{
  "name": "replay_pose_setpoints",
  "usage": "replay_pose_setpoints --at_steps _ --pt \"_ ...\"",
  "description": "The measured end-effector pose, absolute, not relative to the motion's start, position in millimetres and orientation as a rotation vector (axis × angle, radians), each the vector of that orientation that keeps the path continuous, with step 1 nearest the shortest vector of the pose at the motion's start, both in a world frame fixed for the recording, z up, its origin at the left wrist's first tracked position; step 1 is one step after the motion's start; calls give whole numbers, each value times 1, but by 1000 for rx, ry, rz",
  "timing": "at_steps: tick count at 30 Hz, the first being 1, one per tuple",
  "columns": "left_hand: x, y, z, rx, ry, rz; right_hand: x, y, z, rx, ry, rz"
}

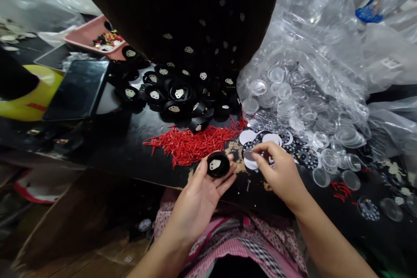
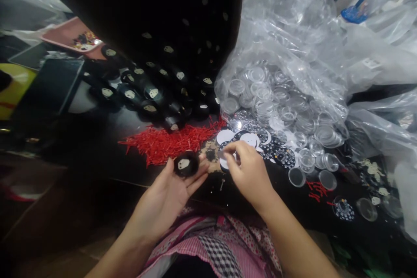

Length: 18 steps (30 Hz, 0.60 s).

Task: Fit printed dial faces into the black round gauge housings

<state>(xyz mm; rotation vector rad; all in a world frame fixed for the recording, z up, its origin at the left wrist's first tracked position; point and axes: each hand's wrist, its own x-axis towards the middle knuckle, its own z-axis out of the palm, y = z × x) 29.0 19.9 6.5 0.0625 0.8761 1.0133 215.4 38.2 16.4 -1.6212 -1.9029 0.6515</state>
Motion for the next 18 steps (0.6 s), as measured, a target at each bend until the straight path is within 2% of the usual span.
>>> replay_pose_setpoints --at_steps 5,11,18 --pt "36 24 13 26 868 1085 191 27 21 -1322 -1888 880" --pt "37 20 13 84 830 1110 188 31 21 -1581 -1679 1043" --pt "40 14 2 275 946 1095 181 34 36 -1348 -1689 946"
